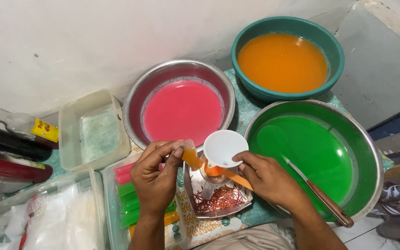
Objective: Filling plastic sleeves with flavored liquid and tying them to make ice pops
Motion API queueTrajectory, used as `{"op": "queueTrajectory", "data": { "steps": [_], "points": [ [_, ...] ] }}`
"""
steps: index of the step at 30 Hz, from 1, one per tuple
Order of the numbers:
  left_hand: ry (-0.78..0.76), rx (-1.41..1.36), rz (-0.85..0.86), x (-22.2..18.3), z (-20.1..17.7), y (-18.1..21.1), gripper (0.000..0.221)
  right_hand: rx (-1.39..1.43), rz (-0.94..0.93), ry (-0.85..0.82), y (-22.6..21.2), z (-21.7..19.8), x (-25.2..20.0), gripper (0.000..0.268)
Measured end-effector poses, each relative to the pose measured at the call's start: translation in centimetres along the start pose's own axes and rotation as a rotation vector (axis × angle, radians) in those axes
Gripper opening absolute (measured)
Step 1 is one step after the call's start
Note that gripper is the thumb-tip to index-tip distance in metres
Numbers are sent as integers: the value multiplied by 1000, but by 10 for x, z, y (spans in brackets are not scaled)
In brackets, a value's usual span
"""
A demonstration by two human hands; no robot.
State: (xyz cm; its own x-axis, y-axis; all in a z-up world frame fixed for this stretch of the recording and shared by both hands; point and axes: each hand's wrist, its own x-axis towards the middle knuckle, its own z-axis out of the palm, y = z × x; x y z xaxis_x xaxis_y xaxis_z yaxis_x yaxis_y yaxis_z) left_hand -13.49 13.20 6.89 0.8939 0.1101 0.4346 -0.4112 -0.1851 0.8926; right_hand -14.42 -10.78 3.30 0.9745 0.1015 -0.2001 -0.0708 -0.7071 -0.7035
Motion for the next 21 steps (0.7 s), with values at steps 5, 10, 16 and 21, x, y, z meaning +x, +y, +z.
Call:
{"op": "queueTrajectory", "data": {
  "steps": [5, 10, 16, 21],
  "points": [
    [-14, 38, 2, 10, -8, 12, 15, -68, -22, -129, 2, 1, 6, 32],
    [-32, 10, 13, 18, -12, 12, 15, -130, -133, -201, 11, 1, 10, 38],
    [-81, 10, 41, 35, -3, 23, 14, -184, -103, -256, -9, -31, 6, 37],
    [-90, 60, 87, 59, 24, 20, 9, 118, -508, 99, -17, -65, 20, 34]
  ]
}}
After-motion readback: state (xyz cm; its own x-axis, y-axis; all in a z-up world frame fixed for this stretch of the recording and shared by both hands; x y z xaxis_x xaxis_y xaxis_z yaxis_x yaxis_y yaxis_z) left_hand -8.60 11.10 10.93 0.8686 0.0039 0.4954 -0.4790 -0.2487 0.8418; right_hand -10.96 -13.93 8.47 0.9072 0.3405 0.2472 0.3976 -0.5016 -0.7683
